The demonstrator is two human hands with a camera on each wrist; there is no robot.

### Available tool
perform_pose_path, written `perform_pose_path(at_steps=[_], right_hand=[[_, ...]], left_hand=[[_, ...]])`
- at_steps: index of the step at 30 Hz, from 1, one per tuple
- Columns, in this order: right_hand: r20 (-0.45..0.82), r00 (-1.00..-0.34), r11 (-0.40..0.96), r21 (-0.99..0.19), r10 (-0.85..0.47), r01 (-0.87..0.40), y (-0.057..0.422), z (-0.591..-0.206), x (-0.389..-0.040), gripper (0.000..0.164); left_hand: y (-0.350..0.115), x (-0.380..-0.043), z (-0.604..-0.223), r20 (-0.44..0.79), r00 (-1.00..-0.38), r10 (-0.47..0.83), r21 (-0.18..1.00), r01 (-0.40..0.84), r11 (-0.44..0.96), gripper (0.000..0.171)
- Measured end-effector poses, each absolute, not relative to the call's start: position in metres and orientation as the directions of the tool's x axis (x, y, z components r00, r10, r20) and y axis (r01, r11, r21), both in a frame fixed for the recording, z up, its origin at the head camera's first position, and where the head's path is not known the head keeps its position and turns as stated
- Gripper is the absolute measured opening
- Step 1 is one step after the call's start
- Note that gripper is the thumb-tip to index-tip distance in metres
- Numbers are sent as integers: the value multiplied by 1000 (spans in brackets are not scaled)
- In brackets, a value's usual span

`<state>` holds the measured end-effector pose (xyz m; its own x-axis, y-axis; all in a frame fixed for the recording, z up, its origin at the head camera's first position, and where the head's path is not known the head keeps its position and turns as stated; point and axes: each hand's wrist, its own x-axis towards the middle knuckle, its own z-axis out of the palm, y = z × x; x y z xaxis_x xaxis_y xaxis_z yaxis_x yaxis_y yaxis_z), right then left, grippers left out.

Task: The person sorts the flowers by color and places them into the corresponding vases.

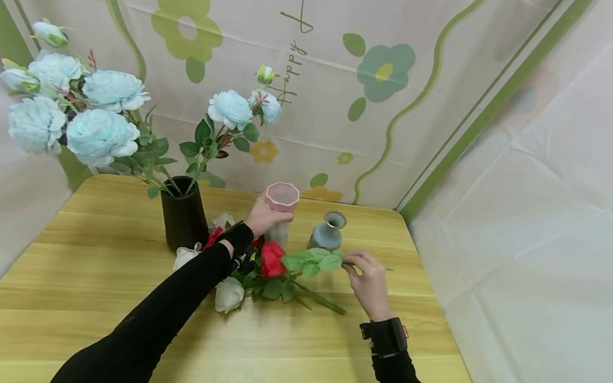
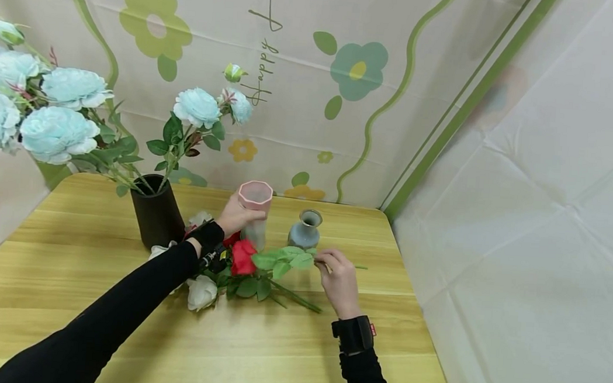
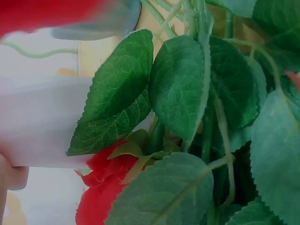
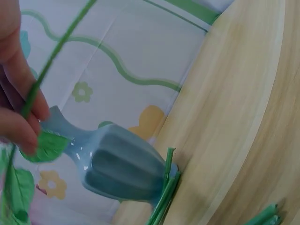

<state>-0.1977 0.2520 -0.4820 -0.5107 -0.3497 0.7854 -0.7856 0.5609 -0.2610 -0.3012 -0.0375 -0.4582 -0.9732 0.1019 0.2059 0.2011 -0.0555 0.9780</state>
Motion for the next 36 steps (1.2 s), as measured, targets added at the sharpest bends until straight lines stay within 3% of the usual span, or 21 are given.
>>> perform_pose_path(at_steps=[3, 5, 9, 11, 15, 21, 26, 31, 36], right_hand=[[840, -458, 602, -211, -291, -770, 262, -495, -209, 16], [862, -435, 629, -191, -260, -754, 278, -525, -228, 18], [852, -489, 655, -263, -186, -708, 303, -581, -258, 29], [838, -531, 613, -355, -126, -706, 303, -586, -260, 34], [810, -586, 437, -523, -14, -732, 285, -563, -249, 31], [621, -762, 157, -783, 181, -601, 222, -449, -184, 17], [522, -823, 120, -853, 225, -508, 196, -404, -164, 16], [561, -799, -24, -815, 215, -579, 193, -409, -174, 14], [636, -755, -88, -752, 158, -653, 230, -505, -241, 23]], left_hand=[[-37, -303, -459, 197, -976, 94, 980, 193, -55, 79], [-37, -303, -459, 194, -977, 90, 980, 189, -63, 78], [-37, -303, -461, 207, -974, 89, 975, 198, -96, 78], [-36, -304, -461, 208, -974, 90, 974, 198, -108, 78], [-36, -302, -461, 195, -977, 89, 979, 188, -76, 78], [-37, -301, -461, 191, -977, 92, 982, 189, -30, 81], [-37, -303, -462, 203, -975, 93, 979, 200, -43, 81], [-35, -303, -460, 183, -978, 97, 983, 180, -37, 80], [-35, -303, -460, 197, -973, 118, 979, 189, -75, 82]])
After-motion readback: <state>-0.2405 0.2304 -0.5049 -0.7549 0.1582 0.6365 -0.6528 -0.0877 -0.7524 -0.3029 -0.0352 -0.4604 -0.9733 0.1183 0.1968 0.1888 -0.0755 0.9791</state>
